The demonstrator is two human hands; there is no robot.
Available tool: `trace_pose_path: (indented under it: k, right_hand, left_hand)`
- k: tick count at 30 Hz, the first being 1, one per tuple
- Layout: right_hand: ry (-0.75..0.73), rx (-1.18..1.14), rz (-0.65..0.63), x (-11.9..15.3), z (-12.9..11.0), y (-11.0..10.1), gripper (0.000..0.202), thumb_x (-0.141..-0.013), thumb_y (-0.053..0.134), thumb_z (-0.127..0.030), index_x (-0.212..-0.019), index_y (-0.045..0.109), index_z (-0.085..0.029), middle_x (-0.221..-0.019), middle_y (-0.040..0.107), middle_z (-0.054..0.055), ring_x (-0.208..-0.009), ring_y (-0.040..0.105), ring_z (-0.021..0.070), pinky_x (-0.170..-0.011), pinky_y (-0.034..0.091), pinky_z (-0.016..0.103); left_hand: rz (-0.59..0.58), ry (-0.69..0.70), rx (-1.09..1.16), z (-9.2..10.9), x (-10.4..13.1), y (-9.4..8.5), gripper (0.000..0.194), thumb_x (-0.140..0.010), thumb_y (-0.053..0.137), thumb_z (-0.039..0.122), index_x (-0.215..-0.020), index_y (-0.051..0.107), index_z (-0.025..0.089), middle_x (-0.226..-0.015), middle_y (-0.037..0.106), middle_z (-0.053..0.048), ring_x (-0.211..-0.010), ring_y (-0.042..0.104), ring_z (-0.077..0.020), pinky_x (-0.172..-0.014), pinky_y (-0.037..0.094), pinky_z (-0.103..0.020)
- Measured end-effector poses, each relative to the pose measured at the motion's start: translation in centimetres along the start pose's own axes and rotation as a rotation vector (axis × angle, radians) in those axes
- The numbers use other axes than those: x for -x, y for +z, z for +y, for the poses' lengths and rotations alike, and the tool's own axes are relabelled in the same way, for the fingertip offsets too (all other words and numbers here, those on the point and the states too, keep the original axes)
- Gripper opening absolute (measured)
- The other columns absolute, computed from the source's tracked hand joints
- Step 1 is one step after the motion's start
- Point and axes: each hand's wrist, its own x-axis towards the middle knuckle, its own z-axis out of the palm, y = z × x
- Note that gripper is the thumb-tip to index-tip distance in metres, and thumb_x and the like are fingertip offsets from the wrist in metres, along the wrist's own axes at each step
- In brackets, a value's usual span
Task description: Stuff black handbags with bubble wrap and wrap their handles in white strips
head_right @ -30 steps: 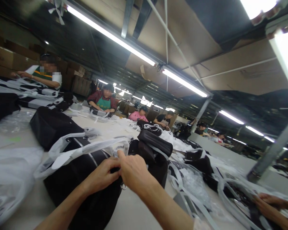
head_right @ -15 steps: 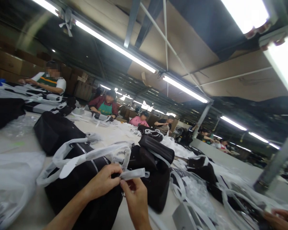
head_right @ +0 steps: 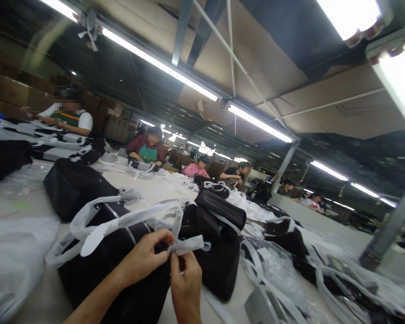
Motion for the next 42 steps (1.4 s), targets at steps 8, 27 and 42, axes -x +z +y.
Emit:
trace_pose_path:
  k: [8,27,42]
  right_hand:
    - [0.084,0.002,-0.106,-0.7,-1.2,-0.1,0.035,-0.087,0.050,-0.044,-0.093,0.070,-0.016,-0.075,0.071,0.006,-0.073,0.067,0.0257,-0.068,0.052,0.034]
    - [-1.250,0.766,0.036,-3.4,-1.5,-4.8,0.025,-0.100,0.050,-0.012,-0.109,0.071,-0.021,-0.119,0.074,0.008,-0.122,0.062,0.0240,-0.121,0.024,0.049]
    - [-0.563,0.594,-0.423,-5.0,-4.9,-4.2,0.012,-0.081,0.062,-0.009,-0.078,0.060,-0.020,-0.083,0.071,0.000,-0.087,0.066,0.0193,-0.113,0.028,0.055]
  left_hand:
    - [-0.006,-0.035,-0.072,0.1,-0.2,0.0,0.019,-0.075,0.051,0.015,-0.076,0.070,0.018,-0.081,0.072,-0.002,-0.081,0.065,-0.0195,-0.077,0.046,-0.027]
    - [-0.003,-0.091,-0.100,-0.3,-0.4,0.4,0.016,-0.078,0.051,0.022,-0.070,0.064,0.017,-0.072,0.066,0.000,-0.073,0.059,-0.0179,-0.069,0.042,-0.027]
    - [-0.003,-0.019,-0.139,-0.6,-0.2,0.7,0.012,-0.076,0.049,0.013,-0.075,0.060,0.019,-0.085,0.066,-0.004,-0.089,0.059,-0.0215,-0.080,0.043,-0.030]
